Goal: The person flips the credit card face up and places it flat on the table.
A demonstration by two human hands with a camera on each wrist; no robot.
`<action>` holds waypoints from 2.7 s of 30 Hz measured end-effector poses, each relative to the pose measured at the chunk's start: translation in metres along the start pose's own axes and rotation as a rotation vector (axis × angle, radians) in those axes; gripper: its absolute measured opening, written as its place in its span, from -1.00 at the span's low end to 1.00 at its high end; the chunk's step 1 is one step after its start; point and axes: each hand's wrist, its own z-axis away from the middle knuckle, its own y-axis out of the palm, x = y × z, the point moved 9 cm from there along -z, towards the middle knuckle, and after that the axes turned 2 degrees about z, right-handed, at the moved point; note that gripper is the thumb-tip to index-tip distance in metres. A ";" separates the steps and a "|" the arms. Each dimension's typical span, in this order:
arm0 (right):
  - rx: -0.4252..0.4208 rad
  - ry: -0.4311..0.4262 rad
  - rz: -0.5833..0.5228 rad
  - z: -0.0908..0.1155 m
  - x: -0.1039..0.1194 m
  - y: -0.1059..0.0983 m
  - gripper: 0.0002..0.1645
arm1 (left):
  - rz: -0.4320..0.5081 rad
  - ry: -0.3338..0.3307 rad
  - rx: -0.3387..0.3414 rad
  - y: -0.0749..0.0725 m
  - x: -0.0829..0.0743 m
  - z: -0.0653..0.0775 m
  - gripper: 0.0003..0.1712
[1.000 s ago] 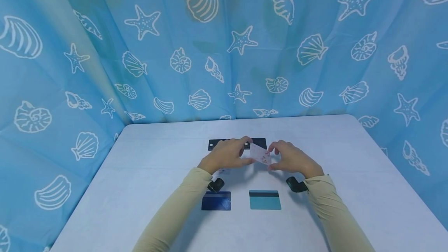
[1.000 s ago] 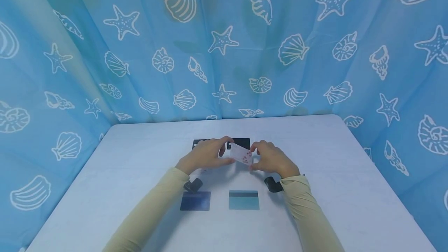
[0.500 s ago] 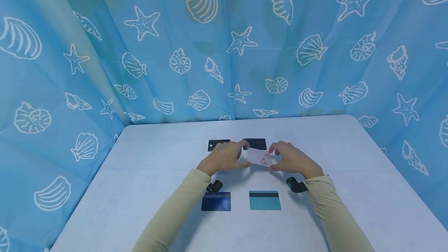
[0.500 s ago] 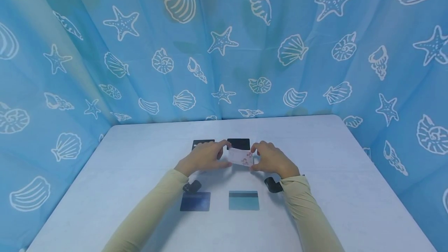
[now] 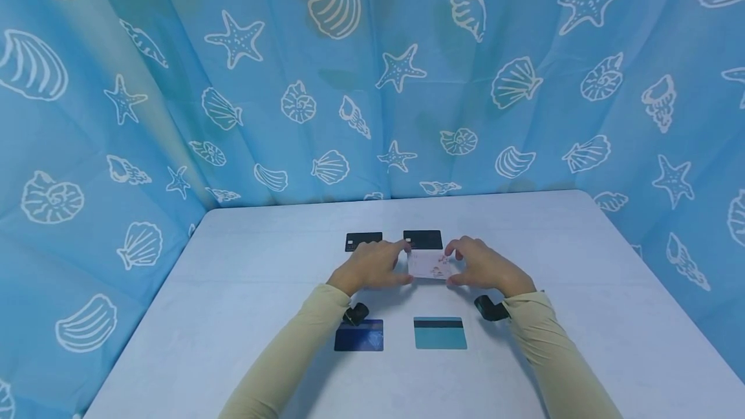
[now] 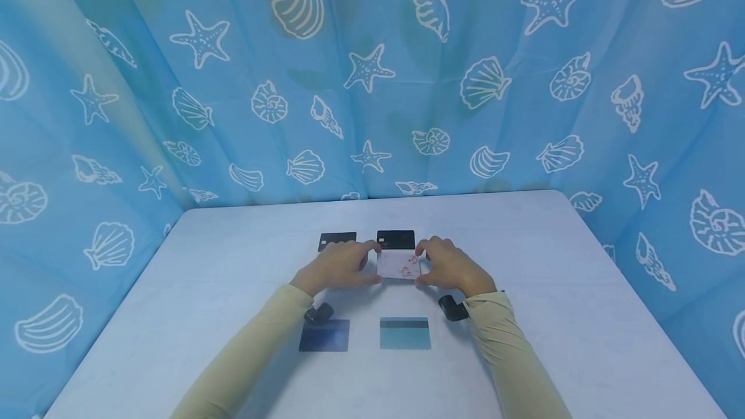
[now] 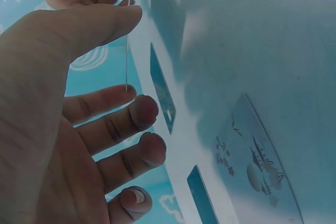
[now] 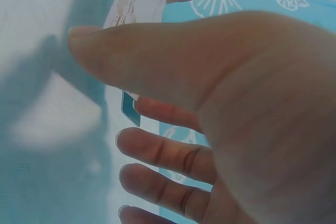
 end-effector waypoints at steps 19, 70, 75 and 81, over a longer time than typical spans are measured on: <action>0.043 0.027 0.009 -0.003 0.002 0.011 -0.37 | -0.034 -0.029 0.042 0.013 0.004 0.000 -0.30; 0.023 0.057 -0.002 -0.003 -0.002 0.012 -0.34 | -0.013 -0.040 0.022 0.018 0.005 0.001 -0.34; 0.023 0.052 -0.007 -0.003 -0.002 0.011 -0.35 | 0.002 -0.035 0.010 0.016 0.005 0.000 -0.34; -0.054 -0.039 -0.019 -0.006 0.006 0.003 -0.43 | 0.023 -0.019 -0.023 0.009 0.007 0.002 -0.37</action>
